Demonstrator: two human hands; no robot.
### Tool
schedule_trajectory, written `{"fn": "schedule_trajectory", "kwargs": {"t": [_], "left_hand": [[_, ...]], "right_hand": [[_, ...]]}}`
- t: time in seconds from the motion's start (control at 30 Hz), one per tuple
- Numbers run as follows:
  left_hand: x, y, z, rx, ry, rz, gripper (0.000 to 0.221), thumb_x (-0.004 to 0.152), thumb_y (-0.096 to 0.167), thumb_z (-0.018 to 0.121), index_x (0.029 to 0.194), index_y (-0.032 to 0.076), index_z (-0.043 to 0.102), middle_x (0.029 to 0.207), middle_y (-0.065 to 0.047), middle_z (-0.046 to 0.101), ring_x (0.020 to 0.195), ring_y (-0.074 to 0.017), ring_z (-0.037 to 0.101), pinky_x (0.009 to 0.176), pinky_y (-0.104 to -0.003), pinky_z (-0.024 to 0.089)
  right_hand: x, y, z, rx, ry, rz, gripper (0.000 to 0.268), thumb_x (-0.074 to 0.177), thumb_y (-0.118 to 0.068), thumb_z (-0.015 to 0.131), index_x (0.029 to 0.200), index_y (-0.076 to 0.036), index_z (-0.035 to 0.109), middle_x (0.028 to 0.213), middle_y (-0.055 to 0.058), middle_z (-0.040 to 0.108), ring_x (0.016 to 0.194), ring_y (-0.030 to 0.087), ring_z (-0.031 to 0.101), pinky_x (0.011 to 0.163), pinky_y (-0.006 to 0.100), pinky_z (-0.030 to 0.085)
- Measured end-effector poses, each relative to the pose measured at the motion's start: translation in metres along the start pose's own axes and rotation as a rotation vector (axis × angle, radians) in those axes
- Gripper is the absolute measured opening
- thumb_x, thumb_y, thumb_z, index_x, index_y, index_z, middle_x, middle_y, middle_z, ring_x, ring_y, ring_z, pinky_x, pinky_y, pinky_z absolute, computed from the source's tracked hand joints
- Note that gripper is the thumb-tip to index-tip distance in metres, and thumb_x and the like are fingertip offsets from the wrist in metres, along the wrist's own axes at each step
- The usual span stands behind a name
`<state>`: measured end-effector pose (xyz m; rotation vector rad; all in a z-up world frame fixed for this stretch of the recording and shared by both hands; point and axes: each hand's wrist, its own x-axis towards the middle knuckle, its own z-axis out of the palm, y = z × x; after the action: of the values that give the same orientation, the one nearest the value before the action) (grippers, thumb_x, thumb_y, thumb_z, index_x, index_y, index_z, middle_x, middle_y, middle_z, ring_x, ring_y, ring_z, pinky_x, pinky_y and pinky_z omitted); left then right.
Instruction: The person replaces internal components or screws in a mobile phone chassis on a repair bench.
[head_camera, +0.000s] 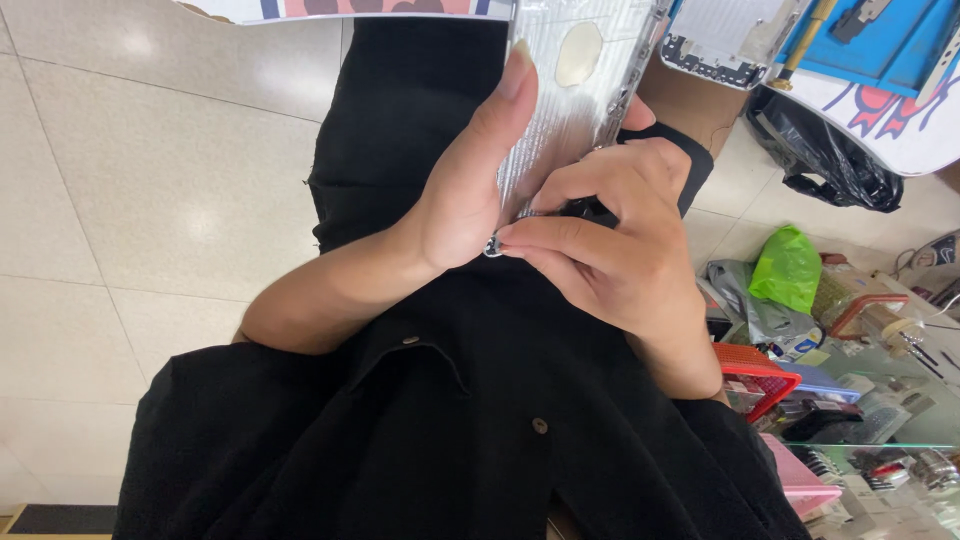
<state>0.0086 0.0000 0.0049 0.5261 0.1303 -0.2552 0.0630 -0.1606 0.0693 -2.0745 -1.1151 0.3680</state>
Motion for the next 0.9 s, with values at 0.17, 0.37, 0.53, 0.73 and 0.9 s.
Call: {"fn": "schedule_trajectory", "kwargs": {"t": [0.17,0.37,0.53,0.73,0.9], "left_hand": [[0.006,-0.004,-0.001,-0.06,-0.038,-0.007,0.072,0.116,0.06,0.03,0.154,0.0,0.037,0.134,-0.017,0.054,0.125,-0.025,0.056,0.114,-0.037,0.044],[0.006,-0.009,-0.005,-0.119,-0.016,-0.062,0.072,0.115,0.058,0.031,0.156,-0.001,0.035,0.138,-0.018,0.054,0.126,-0.0248,0.056,0.116,-0.036,0.042],[0.005,-0.004,-0.006,-0.102,0.021,-0.044,0.074,0.114,0.06,0.032,0.156,-0.001,0.034,0.132,-0.018,0.053,0.122,-0.0245,0.056,0.112,-0.038,0.045],[0.005,0.004,-0.002,-0.058,0.031,-0.01,0.081,0.111,0.068,0.029,0.158,0.002,0.036,0.13,-0.018,0.055,0.116,-0.0222,0.058,0.104,-0.036,0.048],[0.005,0.007,-0.005,-0.084,0.093,0.034,0.082,0.11,0.067,0.027,0.15,-0.003,0.043,0.126,-0.018,0.059,0.103,-0.0225,0.064,0.093,-0.036,0.055]], "right_hand": [[0.0,0.005,-0.003,-0.005,-0.004,0.013,0.019,0.084,-0.022,0.091,0.099,-0.021,0.079,0.106,-0.005,0.065,0.104,0.021,0.059,0.1,0.04,0.034],[0.0,0.008,0.002,0.02,0.003,0.0,0.021,0.079,-0.024,0.091,0.096,-0.021,0.079,0.1,-0.005,0.064,0.099,0.022,0.058,0.097,0.042,0.034],[0.0,0.008,-0.003,0.046,-0.061,-0.048,0.025,0.085,-0.026,0.093,0.106,-0.02,0.08,0.11,-0.005,0.066,0.107,0.022,0.058,0.1,0.04,0.034],[-0.008,0.006,0.003,-0.106,0.012,-0.093,0.022,0.086,-0.021,0.093,0.104,-0.025,0.081,0.118,-0.006,0.067,0.118,0.019,0.059,0.109,0.042,0.032],[-0.009,0.006,0.01,-0.229,0.102,-0.104,0.021,0.084,-0.021,0.096,0.099,-0.029,0.084,0.124,-0.01,0.067,0.121,0.017,0.057,0.109,0.044,0.029]]}}
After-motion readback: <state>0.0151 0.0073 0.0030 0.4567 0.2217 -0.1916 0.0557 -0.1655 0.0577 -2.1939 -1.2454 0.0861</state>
